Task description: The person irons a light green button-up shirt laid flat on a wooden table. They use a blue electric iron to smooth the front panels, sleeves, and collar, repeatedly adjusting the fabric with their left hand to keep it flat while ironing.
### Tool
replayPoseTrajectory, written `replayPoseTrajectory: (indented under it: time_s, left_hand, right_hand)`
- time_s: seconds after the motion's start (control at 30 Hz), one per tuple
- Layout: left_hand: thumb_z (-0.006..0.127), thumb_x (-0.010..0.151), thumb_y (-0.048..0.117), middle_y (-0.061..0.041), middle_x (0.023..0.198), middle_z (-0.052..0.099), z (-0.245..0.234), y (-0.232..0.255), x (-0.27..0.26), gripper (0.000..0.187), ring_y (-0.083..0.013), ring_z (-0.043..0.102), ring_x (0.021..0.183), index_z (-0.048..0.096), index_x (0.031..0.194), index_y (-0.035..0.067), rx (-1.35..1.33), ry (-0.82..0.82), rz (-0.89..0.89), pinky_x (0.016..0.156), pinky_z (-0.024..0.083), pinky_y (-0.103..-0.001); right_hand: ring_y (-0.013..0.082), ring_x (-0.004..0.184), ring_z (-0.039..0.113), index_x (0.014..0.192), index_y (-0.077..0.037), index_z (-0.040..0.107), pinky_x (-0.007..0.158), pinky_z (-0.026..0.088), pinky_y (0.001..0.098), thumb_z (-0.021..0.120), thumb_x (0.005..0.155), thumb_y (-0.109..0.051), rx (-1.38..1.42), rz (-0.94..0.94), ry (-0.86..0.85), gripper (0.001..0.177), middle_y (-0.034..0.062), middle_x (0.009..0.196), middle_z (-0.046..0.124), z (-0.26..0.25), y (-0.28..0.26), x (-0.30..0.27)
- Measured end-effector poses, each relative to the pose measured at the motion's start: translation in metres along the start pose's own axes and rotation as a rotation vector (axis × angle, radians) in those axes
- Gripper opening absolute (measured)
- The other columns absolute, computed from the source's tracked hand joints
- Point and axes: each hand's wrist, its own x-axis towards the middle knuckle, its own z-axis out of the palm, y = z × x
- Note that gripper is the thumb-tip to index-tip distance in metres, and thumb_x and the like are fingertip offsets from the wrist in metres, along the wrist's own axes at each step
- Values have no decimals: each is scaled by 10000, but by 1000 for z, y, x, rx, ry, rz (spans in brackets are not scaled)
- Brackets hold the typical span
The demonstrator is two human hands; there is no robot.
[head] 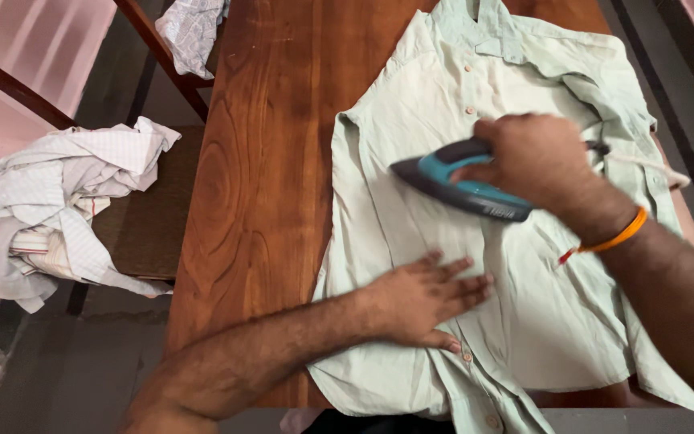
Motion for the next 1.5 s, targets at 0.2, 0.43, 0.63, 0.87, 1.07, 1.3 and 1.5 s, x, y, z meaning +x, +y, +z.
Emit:
replayPoseTrajectory:
  time_s: [0.2,0.43,0.63,0.87,1.07,1.3,1.5]
  left_hand:
    - [342,1005,638,-11,1711,240,10,14,0,728,-230,216,1584,342,1584,196,-19,34,38,1268,199,-553]
    - [337,965,709,32,1695,292,-7,20,-5,759,-197,276,1567,428,1557,243,65,78,-8,1235,249,-653]
    - [298,978,716,19,1704,291,-7,18,-6,752,-211,265,1584,435,1552,250,55,104,-13,1251,259,-627]
    - [332,966,725,26,1695,319,-12,19,-9,767,-207,300,1582,450,1550,242,50,99,-9,1257,282,-631]
    - [399,974,693,16,1714,326,-8,19,-13,747,-211,309,1604,455,1564,238,11,169,-10,1284,290,-620]
    - [435,982,658,3,1715,257,-5,16,-5,752,-218,217,1591,387,1580,204,-1,59,-5,1241,236,-641]
    - [420,987,647,-5,1721,235,-4,14,-6,757,-227,188,1598,370,1591,193,-45,63,5,1232,213,-657]
  right_hand:
    - [349,738,710,953,-104,668,607,546,480,724,831,-587,150,-174,85,502,114,769,694,21,-43,-4]
    - [366,720,710,980,-65,662,599,542,491,725,894,-514,145,-64,157,461,157,815,715,33,-44,36]
    - [390,740,716,1011,-67,686,605,543,506,755,909,-507,118,55,218,457,185,857,730,43,-42,83]
    - [383,747,729,1034,-34,696,590,549,500,774,920,-487,96,131,345,474,177,846,741,71,-23,148]
    - [399,839,733,1075,-59,735,699,567,504,762,933,-498,137,172,178,463,190,915,745,72,-7,164]
    - [401,980,719,1122,-35,711,786,575,505,689,974,-486,179,177,22,475,199,1046,747,62,-18,155]
    - [440,1043,688,1200,-3,636,849,552,528,618,994,-466,212,100,-57,507,240,1087,728,56,-28,122]
